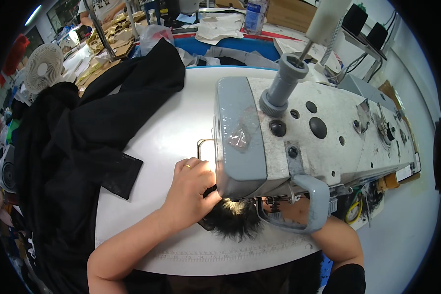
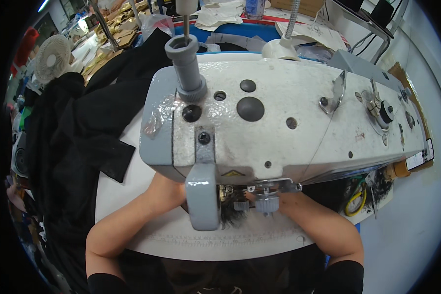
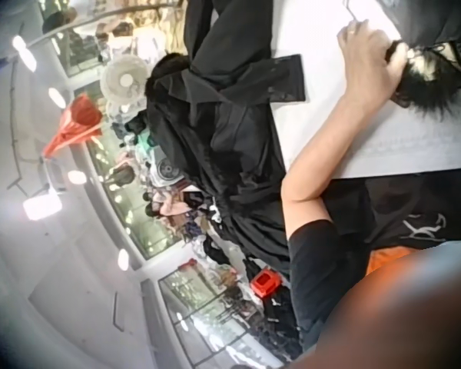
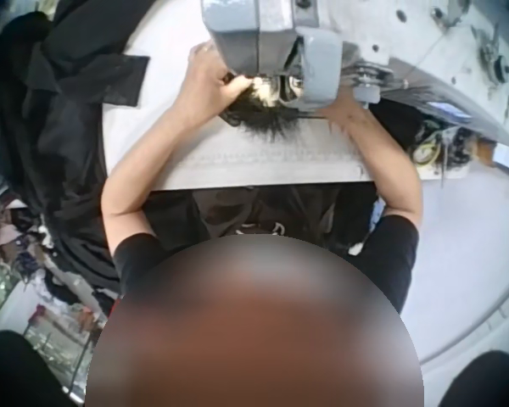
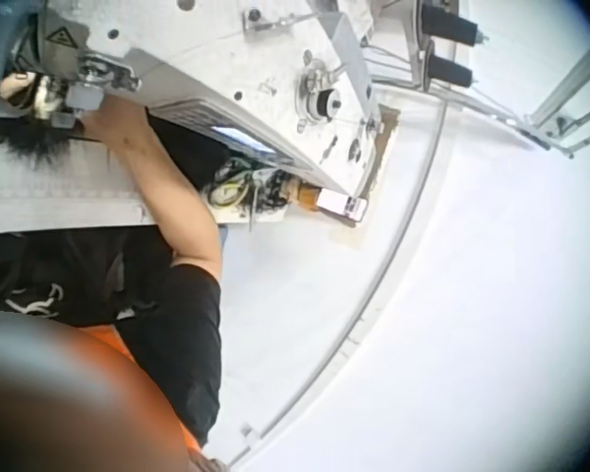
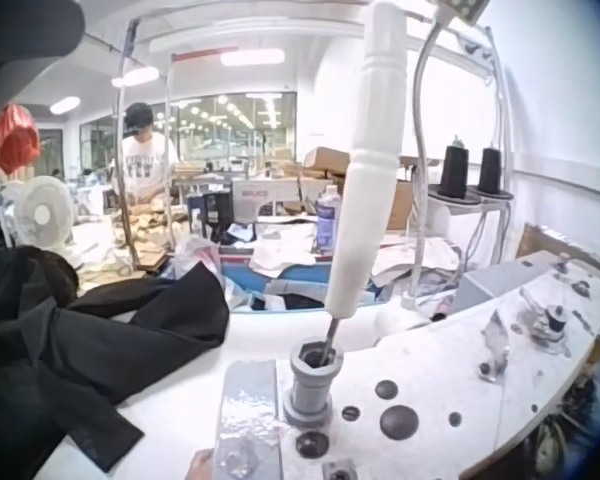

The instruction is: Sewing faux fur trim onto a black garment using an industrial sewing machine and trimming excess material with scissors.

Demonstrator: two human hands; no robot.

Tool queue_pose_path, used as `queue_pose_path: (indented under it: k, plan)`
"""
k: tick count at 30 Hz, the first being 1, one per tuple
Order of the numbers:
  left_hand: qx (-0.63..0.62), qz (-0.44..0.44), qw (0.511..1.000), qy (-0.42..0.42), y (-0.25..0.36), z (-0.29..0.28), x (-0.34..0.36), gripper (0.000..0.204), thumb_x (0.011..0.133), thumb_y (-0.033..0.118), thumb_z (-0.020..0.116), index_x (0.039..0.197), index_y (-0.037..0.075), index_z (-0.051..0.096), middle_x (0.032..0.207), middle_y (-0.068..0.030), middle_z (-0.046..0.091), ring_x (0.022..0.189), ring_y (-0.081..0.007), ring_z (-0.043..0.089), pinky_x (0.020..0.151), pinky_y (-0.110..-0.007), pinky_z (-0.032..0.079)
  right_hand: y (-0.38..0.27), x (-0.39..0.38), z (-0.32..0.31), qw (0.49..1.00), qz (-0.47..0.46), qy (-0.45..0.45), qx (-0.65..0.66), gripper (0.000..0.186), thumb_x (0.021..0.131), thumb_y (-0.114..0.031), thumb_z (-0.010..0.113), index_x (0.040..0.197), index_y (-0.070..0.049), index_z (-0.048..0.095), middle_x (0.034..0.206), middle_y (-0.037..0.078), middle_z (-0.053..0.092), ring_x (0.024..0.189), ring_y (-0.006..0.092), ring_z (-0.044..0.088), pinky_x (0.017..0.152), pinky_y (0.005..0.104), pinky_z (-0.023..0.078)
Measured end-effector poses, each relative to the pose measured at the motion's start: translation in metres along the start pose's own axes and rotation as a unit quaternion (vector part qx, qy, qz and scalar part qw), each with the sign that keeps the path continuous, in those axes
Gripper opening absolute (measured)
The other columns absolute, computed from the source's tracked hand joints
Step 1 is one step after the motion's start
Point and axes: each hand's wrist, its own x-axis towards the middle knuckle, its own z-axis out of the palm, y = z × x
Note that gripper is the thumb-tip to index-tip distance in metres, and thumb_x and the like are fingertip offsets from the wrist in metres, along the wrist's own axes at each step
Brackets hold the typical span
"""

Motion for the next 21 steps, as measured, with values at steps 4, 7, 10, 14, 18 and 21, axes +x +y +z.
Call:
queue_pose_path:
  k: [4,7,10,14,18,21]
  plan:
    - [-0.006,-0.016,1.000,0.004,-0.002,0.001,0.002,0.014,0.077,0.012,0.076,0.080,0.007,0.064,0.088,-0.0066,0.056,0.095,-0.0280,0.055,0.100,-0.046,0.038,0.003,0.022,-0.003,0.990,-0.022,-0.024,-0.135,0.036,0.092,-0.025,0.071,0.123,-0.008,0.066,0.120,0.005,0.071,0.109,0.0197,0.066,0.094,0.0347,0.052]
    - [-0.033,-0.029,0.999,0.013,0.004,-0.004,0.004,0.011,0.082,0.016,0.076,0.084,0.008,0.069,0.088,-0.0059,0.057,0.095,-0.0271,0.055,0.100,-0.046,0.037,0.009,0.045,0.004,0.964,-0.059,-0.052,-0.254,0.039,0.094,-0.023,0.069,0.128,-0.007,0.061,0.119,0.006,0.068,0.108,0.0192,0.065,0.095,0.0340,0.052]
    - [0.019,-0.006,1.000,0.020,0.004,-0.007,0.004,0.012,0.087,0.019,0.075,0.086,0.008,0.072,0.089,-0.0051,0.060,0.099,-0.0264,0.056,0.101,-0.046,0.036,0.014,0.075,0.020,0.923,-0.114,-0.073,-0.359,0.043,0.096,-0.021,0.066,0.134,-0.005,0.056,0.119,0.006,0.066,0.108,0.0187,0.063,0.096,0.0333,0.051]
    - [0.028,0.006,1.000,0.002,0.011,-0.005,0.012,0.012,0.086,0.018,0.076,0.086,0.007,0.071,0.089,-0.0044,0.060,0.100,-0.0259,0.056,0.103,-0.046,0.035,0.013,0.072,0.025,0.908,-0.121,-0.068,-0.396,0.041,0.097,-0.021,0.066,0.133,-0.005,0.057,0.119,0.007,0.066,0.108,0.0192,0.063,0.096,0.0334,0.051]
    - [0.056,-0.013,0.998,0.017,0.003,-0.004,0.004,0.013,0.085,0.017,0.077,0.085,0.007,0.070,0.089,-0.0039,0.060,0.100,-0.0256,0.055,0.104,-0.047,0.035,0.031,0.082,0.031,0.892,-0.142,-0.075,-0.422,0.039,0.097,-0.020,0.066,0.132,-0.005,0.057,0.120,0.007,0.066,0.108,0.0199,0.064,0.096,0.0335,0.051]
    - [0.058,-0.002,0.998,0.021,0.005,-0.004,0.004,0.013,0.084,0.017,0.077,0.085,0.007,0.070,0.090,-0.0036,0.060,0.099,-0.0254,0.055,0.104,-0.046,0.035,0.035,0.081,0.029,0.875,-0.142,-0.071,-0.457,0.038,0.098,-0.020,0.065,0.132,-0.004,0.058,0.120,0.007,0.067,0.109,0.0205,0.064,0.095,0.0336,0.051]
